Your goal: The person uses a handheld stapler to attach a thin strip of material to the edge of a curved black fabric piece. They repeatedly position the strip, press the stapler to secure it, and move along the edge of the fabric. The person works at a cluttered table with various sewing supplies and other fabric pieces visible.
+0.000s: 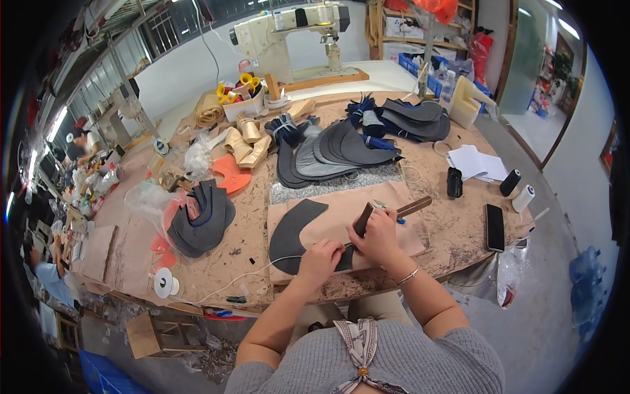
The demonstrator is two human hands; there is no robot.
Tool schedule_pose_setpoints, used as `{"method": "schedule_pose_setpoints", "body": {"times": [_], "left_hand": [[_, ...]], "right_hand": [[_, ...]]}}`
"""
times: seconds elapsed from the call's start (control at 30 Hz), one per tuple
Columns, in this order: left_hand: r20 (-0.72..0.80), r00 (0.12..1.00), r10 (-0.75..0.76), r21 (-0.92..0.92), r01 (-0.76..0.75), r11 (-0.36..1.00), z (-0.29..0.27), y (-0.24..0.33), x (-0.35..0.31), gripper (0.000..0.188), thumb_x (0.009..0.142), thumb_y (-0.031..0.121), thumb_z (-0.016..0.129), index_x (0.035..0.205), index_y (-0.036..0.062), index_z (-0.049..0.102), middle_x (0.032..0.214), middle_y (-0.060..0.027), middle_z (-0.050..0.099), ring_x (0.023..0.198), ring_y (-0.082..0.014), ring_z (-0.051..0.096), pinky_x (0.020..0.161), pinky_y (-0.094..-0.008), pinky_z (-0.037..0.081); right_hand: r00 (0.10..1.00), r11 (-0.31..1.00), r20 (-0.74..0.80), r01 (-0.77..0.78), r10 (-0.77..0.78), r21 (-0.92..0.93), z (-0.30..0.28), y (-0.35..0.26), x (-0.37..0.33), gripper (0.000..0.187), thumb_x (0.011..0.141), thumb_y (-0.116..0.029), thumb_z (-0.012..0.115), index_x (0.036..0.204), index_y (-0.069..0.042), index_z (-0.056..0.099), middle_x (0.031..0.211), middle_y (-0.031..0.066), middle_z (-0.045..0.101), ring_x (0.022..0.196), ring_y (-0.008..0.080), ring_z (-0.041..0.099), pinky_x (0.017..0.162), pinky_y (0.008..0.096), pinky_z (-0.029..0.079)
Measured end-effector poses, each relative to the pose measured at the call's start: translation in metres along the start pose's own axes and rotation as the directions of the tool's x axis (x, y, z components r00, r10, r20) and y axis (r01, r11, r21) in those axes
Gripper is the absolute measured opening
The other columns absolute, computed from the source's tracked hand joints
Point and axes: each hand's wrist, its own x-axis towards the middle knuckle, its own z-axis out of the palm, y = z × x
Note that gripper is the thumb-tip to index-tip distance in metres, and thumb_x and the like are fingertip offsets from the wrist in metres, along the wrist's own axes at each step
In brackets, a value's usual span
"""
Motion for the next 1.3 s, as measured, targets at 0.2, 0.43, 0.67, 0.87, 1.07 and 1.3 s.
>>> {"method": "schedule_pose_setpoints", "body": {"times": [0.2, 0.43, 0.67, 0.87, 1.07, 1.3], "left_hand": [[0.123, 0.97, 0.211, 0.107, -0.224, 0.969, -0.043, -0.031, -0.016, 0.019, 0.084, 0.007, 0.065, 0.102, 0.0124, 0.071, 0.096, -0.0041, 0.067, 0.08, -0.0266, 0.068, 0.069, -0.0362, 0.056], [0.294, 0.926, 0.239, 0.296, -0.326, 0.898, -0.085, -0.035, -0.009, 0.025, 0.08, 0.006, 0.066, 0.103, 0.015, 0.073, 0.092, -0.001, 0.066, 0.077, -0.0239, 0.067, 0.065, -0.0348, 0.055], [0.248, 0.964, 0.09, 0.289, -0.163, 0.943, -0.144, -0.081, -0.053, 0.021, 0.079, 0.002, 0.066, 0.092, 0.014, 0.077, 0.088, -0.0008, 0.068, 0.076, -0.0223, 0.067, 0.065, -0.035, 0.054], [0.117, 0.993, 0.008, 0.248, -0.037, 0.968, -0.164, -0.101, -0.09, 0.02, 0.074, 0.005, 0.074, 0.093, 0.0093, 0.075, 0.091, -0.0062, 0.069, 0.084, -0.027, 0.067, 0.076, -0.0373, 0.053], [-0.109, 0.986, 0.125, 0.178, -0.104, 0.978, -0.087, -0.036, -0.037, 0.029, 0.073, 0.01, 0.078, 0.101, 0.0094, 0.071, 0.102, -0.0077, 0.066, 0.101, -0.0301, 0.062, 0.088, -0.0406, 0.048], [0.035, 0.978, 0.204, 0.314, -0.204, 0.927, -0.016, -0.019, 0.005, 0.013, 0.078, 0.015, 0.073, 0.09, 0.011, 0.068, 0.092, -0.0016, 0.065, 0.092, -0.0223, 0.063, 0.082, -0.0361, 0.044]], "right_hand": [[1.0, 1.0, 0.026, 0.007, -0.007, 0.003, 0.001, 0.0, 0.001, 0.027, 0.075, -0.034, 0.076, 0.073, -0.01, 0.063, 0.071, 0.0025, 0.061, 0.076, 0.0219, 0.058, 0.084, 0.0417, 0.036], [0.999, 1.0, 0.032, 0.01, -0.01, -0.011, 0.002, 0.0, 0.001, 0.027, 0.076, -0.034, 0.076, 0.073, -0.01, 0.063, 0.07, 0.0023, 0.059, 0.077, 0.022, 0.058, 0.084, 0.0418, 0.036], [0.999, 1.0, 0.039, 0.006, -0.006, 0.011, 0.001, 0.0, 0.001, 0.028, 0.076, -0.034, 0.075, 0.071, -0.01, 0.062, 0.07, 0.0022, 0.059, 0.077, 0.0222, 0.057, 0.085, 0.042, 0.035], [0.999, 1.0, 0.042, -0.02, 0.02, 0.008, -0.004, -0.003, 0.003, 0.02, 0.074, -0.026, 0.078, 0.066, -0.013, 0.064, 0.071, 0.0012, 0.064, 0.078, 0.0226, 0.061, 0.085, 0.0398, 0.036], [1.0, 1.0, 0.01, 0.011, -0.012, 0.016, 0.004, 0.004, -0.001, 0.027, 0.074, -0.032, 0.077, 0.07, -0.01, 0.062, 0.069, 0.0029, 0.059, 0.075, 0.0228, 0.057, 0.084, 0.0422, 0.036], [1.0, 1.0, -0.007, 0.017, -0.017, 0.004, 0.004, 0.001, 0.0, 0.026, 0.074, -0.032, 0.076, 0.07, -0.01, 0.062, 0.069, 0.0027, 0.059, 0.074, 0.0227, 0.057, 0.083, 0.0416, 0.036]]}}
